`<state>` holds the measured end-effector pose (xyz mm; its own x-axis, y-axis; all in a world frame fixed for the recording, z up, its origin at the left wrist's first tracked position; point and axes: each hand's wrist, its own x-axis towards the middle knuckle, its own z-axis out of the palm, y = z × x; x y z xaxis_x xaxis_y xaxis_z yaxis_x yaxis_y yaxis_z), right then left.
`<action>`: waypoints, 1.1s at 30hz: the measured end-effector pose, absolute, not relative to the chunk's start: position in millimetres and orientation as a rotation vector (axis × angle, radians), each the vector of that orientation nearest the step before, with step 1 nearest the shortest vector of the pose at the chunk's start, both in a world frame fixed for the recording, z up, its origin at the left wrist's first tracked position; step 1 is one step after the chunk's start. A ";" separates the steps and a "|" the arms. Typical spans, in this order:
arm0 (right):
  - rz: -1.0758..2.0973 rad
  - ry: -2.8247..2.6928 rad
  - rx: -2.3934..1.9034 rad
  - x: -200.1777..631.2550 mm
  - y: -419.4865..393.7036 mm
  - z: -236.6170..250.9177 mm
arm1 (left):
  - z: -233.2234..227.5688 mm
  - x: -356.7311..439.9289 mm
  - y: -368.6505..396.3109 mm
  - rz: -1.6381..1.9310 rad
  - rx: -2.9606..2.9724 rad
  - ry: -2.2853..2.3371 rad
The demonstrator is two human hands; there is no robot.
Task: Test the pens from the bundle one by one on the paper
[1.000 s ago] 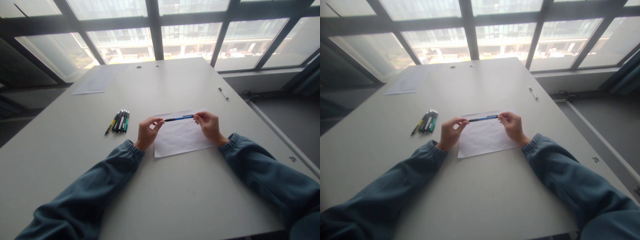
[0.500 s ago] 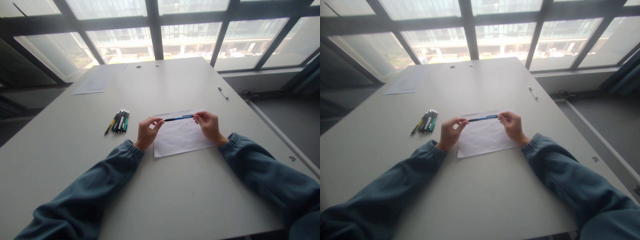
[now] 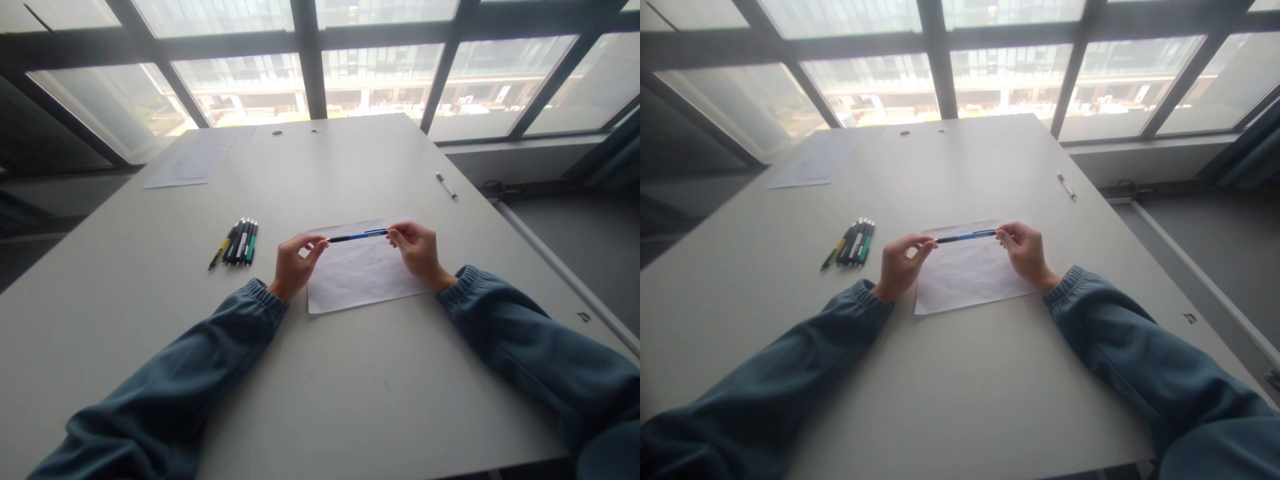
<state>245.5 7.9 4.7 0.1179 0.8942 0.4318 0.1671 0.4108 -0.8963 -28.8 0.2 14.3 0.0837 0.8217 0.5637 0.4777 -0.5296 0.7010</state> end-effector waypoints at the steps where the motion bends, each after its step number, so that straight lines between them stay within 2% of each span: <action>1: 0.707 -1.368 -1.042 245.4 7.8 4.9 | 14.3 -28.9 0.3 1.426 2.034 1.286; 33: 0.689 -1.391 -1.038 245.8 7.0 5.8 | 19.2 -26.7 -1.7 1.422 2.043 1.258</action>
<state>245.8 7.0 5.8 0.1067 0.8880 0.4473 0.1822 0.4248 -0.8868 -26.7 -1.7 19.2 0.1015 0.8167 0.5681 0.4647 -0.5438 0.6988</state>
